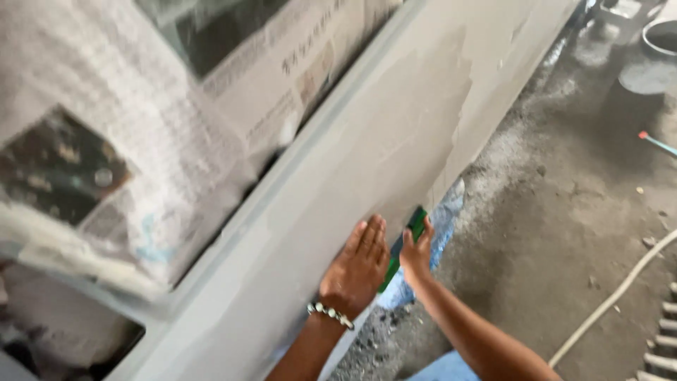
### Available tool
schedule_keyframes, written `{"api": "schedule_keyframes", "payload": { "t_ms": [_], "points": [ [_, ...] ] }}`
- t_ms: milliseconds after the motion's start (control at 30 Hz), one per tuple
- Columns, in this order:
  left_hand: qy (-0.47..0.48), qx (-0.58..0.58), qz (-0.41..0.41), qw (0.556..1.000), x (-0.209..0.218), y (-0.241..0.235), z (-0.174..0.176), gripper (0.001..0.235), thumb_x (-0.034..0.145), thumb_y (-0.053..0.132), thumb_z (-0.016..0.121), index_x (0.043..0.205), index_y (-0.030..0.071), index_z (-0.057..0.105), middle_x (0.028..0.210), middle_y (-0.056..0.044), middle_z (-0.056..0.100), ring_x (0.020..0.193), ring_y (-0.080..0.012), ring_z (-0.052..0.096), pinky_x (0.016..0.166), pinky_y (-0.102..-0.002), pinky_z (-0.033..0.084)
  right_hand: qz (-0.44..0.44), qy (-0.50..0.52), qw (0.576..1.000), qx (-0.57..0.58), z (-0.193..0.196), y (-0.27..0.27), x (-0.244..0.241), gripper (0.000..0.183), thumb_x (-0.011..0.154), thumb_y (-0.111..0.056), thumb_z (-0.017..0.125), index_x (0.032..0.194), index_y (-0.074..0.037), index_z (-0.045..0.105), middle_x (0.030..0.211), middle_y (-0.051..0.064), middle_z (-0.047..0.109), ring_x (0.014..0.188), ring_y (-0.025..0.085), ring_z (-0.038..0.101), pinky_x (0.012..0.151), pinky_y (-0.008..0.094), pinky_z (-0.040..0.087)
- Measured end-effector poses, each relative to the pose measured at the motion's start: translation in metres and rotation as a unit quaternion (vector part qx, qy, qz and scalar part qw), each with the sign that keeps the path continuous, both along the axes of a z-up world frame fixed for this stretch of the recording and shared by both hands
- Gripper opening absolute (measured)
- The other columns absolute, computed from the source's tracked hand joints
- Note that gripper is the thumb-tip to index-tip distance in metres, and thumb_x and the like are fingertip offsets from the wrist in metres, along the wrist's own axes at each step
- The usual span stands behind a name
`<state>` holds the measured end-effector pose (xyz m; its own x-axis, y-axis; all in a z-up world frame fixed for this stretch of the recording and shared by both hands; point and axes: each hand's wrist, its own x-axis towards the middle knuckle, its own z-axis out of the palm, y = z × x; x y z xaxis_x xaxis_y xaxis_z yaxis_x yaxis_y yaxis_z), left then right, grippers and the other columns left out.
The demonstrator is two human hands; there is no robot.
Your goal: The person sands the front bumper and side door of a white car using a green sanding block and a yellow cloth. They repeatedly dip the cloth into a bucket of water to wet the surface while sanding.
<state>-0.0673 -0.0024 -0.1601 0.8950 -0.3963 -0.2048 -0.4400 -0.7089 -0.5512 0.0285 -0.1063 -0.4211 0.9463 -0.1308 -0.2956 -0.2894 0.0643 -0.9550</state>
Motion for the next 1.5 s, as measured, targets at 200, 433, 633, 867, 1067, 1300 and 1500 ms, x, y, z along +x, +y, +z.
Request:
{"api": "schedule_keyframes", "payload": {
  "t_ms": [200, 433, 633, 867, 1067, 1300, 1500],
  "points": [
    [-0.006, -0.041, 0.002, 0.999, 0.040, -0.018, -0.035, 0.053, 0.099, 0.030, 0.041, 0.144, 0.003, 0.048, 0.164, -0.020, 0.029, 0.154, -0.0344, 0.018, 0.124, -0.049, 0.005, -0.003, 0.033, 0.999, 0.020, 0.004, -0.024, 0.055, 0.066, 0.104, -0.014, 0.053, 0.159, -0.026, 0.019, 0.142, 0.014, 0.051, 0.114, 0.024, 0.059, 0.086, 0.035, 0.055],
    [-0.002, -0.031, -0.011, 0.999, 0.094, -0.042, -0.042, 0.052, 0.098, 0.030, 0.042, 0.142, 0.002, 0.049, 0.162, -0.022, 0.032, 0.153, -0.0350, 0.019, 0.123, -0.049, 0.006, 0.020, 0.016, 0.994, 0.107, 0.020, -0.038, 0.075, 0.065, 0.100, -0.015, 0.051, 0.156, -0.025, 0.019, 0.134, 0.020, 0.056, 0.109, 0.027, 0.061, 0.084, 0.035, 0.053],
    [-0.023, -0.030, -0.021, 0.999, 0.123, -0.056, -0.053, 0.051, 0.101, 0.028, 0.044, 0.142, -0.001, 0.050, 0.162, -0.024, 0.034, 0.154, -0.0362, 0.021, 0.125, -0.050, 0.007, -0.015, 0.079, 0.997, 0.017, 0.008, -0.057, 0.135, 0.063, 0.105, -0.019, 0.054, 0.159, -0.026, 0.023, 0.146, 0.017, 0.050, 0.119, 0.030, 0.060, 0.092, 0.043, 0.058],
    [-0.013, -0.075, -0.010, 0.997, 0.134, -0.063, -0.054, 0.052, 0.099, 0.029, 0.045, 0.140, -0.001, 0.052, 0.160, -0.024, 0.036, 0.153, -0.0373, 0.023, 0.124, -0.050, 0.009, 0.048, -0.049, 0.997, 0.035, 0.090, -0.080, 0.166, 0.068, 0.105, -0.022, 0.053, 0.161, -0.024, 0.015, 0.155, 0.022, 0.036, 0.130, 0.033, 0.049, 0.099, 0.045, 0.054],
    [-0.019, -0.079, -0.010, 0.997, 0.154, -0.070, -0.060, 0.042, 0.100, 0.026, 0.048, 0.134, 0.001, 0.056, 0.163, -0.021, 0.036, 0.154, -0.0345, 0.024, 0.125, -0.049, 0.008, 0.022, -0.018, 0.999, 0.026, 0.128, -0.084, 0.160, 0.067, 0.104, -0.022, 0.048, 0.163, -0.023, 0.016, 0.161, 0.024, 0.033, 0.137, 0.045, 0.045, 0.105, 0.056, 0.044],
    [-0.077, -0.123, -0.017, 0.989, 0.171, -0.078, -0.039, 0.043, 0.093, 0.027, 0.052, 0.129, 0.007, 0.061, 0.150, -0.018, 0.048, 0.140, -0.0331, 0.040, 0.117, -0.048, 0.025, 0.027, -0.107, 0.994, -0.024, 0.106, -0.108, 0.226, 0.070, 0.102, -0.029, 0.052, 0.162, -0.021, 0.019, 0.154, 0.021, 0.040, 0.125, 0.035, 0.055, 0.099, 0.047, 0.056],
    [-0.346, -0.155, -0.003, 0.925, 0.219, -0.088, 0.089, 0.021, 0.090, 0.026, 0.060, 0.105, 0.013, 0.067, 0.118, -0.007, 0.062, 0.112, -0.0244, 0.055, 0.091, -0.042, 0.045, 0.117, -0.238, 0.963, -0.055, 0.143, -0.095, 0.148, 0.077, 0.097, -0.047, 0.051, 0.159, -0.016, 0.019, 0.153, 0.019, 0.032, 0.129, 0.029, 0.050, 0.094, 0.043, 0.056]
  ]
}}
